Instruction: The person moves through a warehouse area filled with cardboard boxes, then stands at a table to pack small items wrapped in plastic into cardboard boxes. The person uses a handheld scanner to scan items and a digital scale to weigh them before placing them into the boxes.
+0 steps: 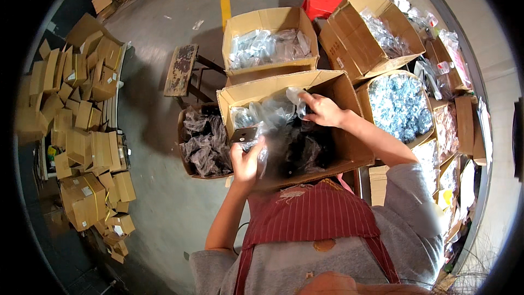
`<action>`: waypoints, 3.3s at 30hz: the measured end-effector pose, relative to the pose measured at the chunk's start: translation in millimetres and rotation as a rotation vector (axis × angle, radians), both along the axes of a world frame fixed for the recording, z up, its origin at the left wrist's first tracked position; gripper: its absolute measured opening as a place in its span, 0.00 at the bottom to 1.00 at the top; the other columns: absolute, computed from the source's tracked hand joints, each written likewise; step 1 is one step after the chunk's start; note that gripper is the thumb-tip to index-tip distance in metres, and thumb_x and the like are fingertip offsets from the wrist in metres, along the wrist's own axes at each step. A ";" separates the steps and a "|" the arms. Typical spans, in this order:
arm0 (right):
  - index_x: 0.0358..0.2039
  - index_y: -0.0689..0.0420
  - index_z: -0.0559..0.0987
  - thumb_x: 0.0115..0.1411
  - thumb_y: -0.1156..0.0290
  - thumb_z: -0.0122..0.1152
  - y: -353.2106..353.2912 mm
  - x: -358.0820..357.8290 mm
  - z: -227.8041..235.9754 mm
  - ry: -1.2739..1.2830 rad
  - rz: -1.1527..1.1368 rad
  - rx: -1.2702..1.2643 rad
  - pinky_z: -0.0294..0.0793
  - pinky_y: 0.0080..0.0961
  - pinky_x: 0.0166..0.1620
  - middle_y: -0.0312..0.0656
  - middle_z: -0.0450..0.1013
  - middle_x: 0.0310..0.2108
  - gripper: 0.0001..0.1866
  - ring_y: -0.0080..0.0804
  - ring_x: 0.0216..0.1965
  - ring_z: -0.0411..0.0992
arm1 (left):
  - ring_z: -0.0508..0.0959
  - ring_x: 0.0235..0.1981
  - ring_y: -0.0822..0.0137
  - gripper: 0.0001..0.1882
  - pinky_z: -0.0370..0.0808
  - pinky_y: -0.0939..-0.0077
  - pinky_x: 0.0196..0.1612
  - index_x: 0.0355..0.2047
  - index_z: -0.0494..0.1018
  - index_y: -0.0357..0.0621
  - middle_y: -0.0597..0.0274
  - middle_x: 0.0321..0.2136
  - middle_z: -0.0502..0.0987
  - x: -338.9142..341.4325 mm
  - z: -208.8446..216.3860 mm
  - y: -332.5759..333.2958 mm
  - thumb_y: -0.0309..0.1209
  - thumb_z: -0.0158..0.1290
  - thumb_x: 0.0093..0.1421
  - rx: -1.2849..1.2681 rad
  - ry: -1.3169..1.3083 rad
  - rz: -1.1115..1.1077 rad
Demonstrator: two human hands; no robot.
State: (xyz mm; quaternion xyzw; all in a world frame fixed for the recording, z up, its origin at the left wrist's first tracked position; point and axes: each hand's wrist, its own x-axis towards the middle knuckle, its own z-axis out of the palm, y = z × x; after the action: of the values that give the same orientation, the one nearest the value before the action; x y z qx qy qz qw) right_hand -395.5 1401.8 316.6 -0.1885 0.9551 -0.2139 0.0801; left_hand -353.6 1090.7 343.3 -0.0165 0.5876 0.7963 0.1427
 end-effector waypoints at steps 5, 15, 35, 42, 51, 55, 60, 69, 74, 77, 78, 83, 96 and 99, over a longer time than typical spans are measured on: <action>0.65 0.59 0.57 0.61 0.63 0.65 -32.2 27.9 82.0 -0.638 -0.401 -1.105 0.73 0.17 0.32 0.39 0.76 0.37 0.38 0.24 0.36 0.76 | 0.79 0.34 0.73 0.13 0.76 0.77 0.39 0.42 0.75 0.38 0.62 0.33 0.81 7.0 24.2 28.6 0.21 0.61 0.56 -0.451 0.452 0.085; 0.68 0.58 0.54 0.59 0.74 0.66 -59.9 100.5 78.2 -0.667 -0.343 -1.171 0.74 0.19 0.42 0.37 0.76 0.42 0.41 0.22 0.38 0.74 | 0.82 0.29 0.64 0.11 0.77 0.70 0.34 0.35 0.78 0.41 0.58 0.29 0.81 18.0 48.5 64.8 0.28 0.63 0.51 -0.566 0.359 -0.070; 0.53 0.57 0.73 0.67 0.58 0.57 -69.5 124.6 49.7 -0.740 0.021 -0.847 0.67 0.15 0.30 0.29 0.75 0.37 0.20 0.14 0.32 0.68 | 0.79 0.30 0.60 0.08 0.75 0.65 0.33 0.29 0.78 0.41 0.58 0.27 0.79 49.2 74.7 -10.0 0.31 0.60 0.50 -0.370 0.443 -0.406; 0.52 0.57 0.72 0.68 0.53 0.54 -100.8 102.4 73.4 -0.573 -0.271 -0.881 0.75 0.30 0.40 0.40 0.77 0.36 0.22 0.31 0.36 0.74 | 0.75 0.32 0.73 0.15 0.72 0.75 0.35 0.41 0.72 0.37 0.64 0.32 0.77 36.8 72.9 -17.5 0.30 0.62 0.57 -0.122 -0.206 0.369; 0.40 0.52 0.82 0.63 0.63 0.58 -92.6 -10.5 74.0 -0.146 0.144 -0.433 0.80 0.37 0.39 0.45 0.81 0.33 0.10 0.42 0.34 0.80 | 0.75 0.31 0.65 0.15 0.74 0.69 0.36 0.39 0.72 0.37 0.60 0.30 0.74 45.9 49.8 -16.0 0.31 0.50 0.52 0.335 -0.464 0.242; 0.43 0.58 0.78 0.61 0.51 0.56 -57.6 -65.9 -38.0 -0.106 -0.082 0.461 0.78 0.38 0.44 0.48 0.78 0.40 0.22 0.45 0.43 0.77 | 0.72 0.33 0.65 0.24 0.72 0.71 0.36 0.46 0.71 0.36 0.60 0.35 0.73 43.8 25.5 -23.5 0.32 0.48 0.46 0.508 -0.417 0.144; 0.51 0.66 0.71 0.56 0.54 0.60 -57.2 -50.7 -128.2 0.019 -0.060 0.498 0.74 0.48 0.47 0.55 0.72 0.47 0.30 0.50 0.49 0.74 | 0.72 0.34 0.66 0.26 0.72 0.72 0.36 0.48 0.72 0.38 0.60 0.36 0.73 45.5 32.6 -23.6 0.30 0.49 0.45 0.383 -0.393 0.208; 0.52 0.72 0.66 0.52 0.53 0.64 -18.1 -32.4 -16.3 -0.500 -0.138 0.416 0.73 0.45 0.51 0.63 0.75 0.45 0.37 0.55 0.49 0.74 | 0.76 0.35 0.67 0.25 0.73 0.75 0.38 0.47 0.74 0.35 0.58 0.37 0.79 42.8 25.8 -16.9 0.23 0.51 0.44 0.358 -0.307 0.229; 0.53 0.71 0.68 0.49 0.65 0.63 0.4 -26.5 56.1 -0.639 -0.185 -0.130 0.73 0.33 0.48 0.54 0.76 0.42 0.33 0.44 0.46 0.74 | 0.73 0.31 0.66 0.24 0.74 0.71 0.31 0.46 0.73 0.37 0.57 0.41 0.77 41.3 23.0 -17.0 0.24 0.49 0.45 0.332 -0.267 0.206; 0.46 0.67 0.75 0.40 0.74 0.61 11.9 5.7 73.8 -0.857 -0.458 -0.849 0.71 0.24 0.38 0.40 0.75 0.33 0.28 0.25 0.37 0.71 | 0.75 0.33 0.64 0.25 0.76 0.67 0.33 0.48 0.72 0.37 0.55 0.45 0.76 37.7 29.7 -12.6 0.24 0.48 0.45 0.323 -0.272 0.181; 0.42 0.66 0.76 0.40 0.76 0.61 17.2 18.2 54.5 -0.871 -0.503 -1.050 0.71 0.23 0.37 0.39 0.75 0.32 0.24 0.25 0.35 0.71 | 0.76 0.34 0.63 0.25 0.77 0.66 0.34 0.48 0.72 0.37 0.54 0.46 0.76 36.5 36.7 -8.1 0.24 0.48 0.46 0.337 -0.288 0.180; 0.35 0.65 0.78 0.36 0.83 0.57 -31.2 98.9 49.2 -1.070 -0.412 -1.775 0.72 0.23 0.37 0.41 0.76 0.34 0.19 0.26 0.33 0.74 | 0.77 0.39 0.61 0.24 0.79 0.62 0.40 0.51 0.70 0.36 0.52 0.50 0.75 39.0 44.3 -1.6 0.28 0.51 0.53 0.392 -0.439 0.054; 0.48 0.67 0.75 0.41 0.81 0.56 -50.9 144.2 59.8 -1.032 -0.446 -1.554 0.73 0.22 0.42 0.43 0.76 0.39 0.27 0.28 0.39 0.74 | 0.71 0.55 0.56 0.39 0.67 0.59 0.58 0.63 0.59 0.38 0.50 0.59 0.68 50.2 84.0 36.2 0.59 0.40 0.66 0.618 -0.575 -0.278; 0.52 0.67 0.72 0.44 0.79 0.57 -78.3 136.0 84.6 -0.936 -0.564 -1.336 0.71 0.26 0.50 0.43 0.76 0.40 0.30 0.33 0.42 0.74 | 0.75 0.51 0.58 0.30 0.68 0.64 0.56 0.58 0.65 0.34 0.54 0.50 0.75 53.1 56.5 36.8 0.46 0.48 0.65 0.515 -0.664 -0.308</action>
State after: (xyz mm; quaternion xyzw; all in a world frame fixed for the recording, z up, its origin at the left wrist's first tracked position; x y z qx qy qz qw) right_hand -259.5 1323.6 401.2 0.1557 0.5092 -0.7982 0.2816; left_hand -300.5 1127.5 399.8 -0.1475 0.2883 0.8376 0.4399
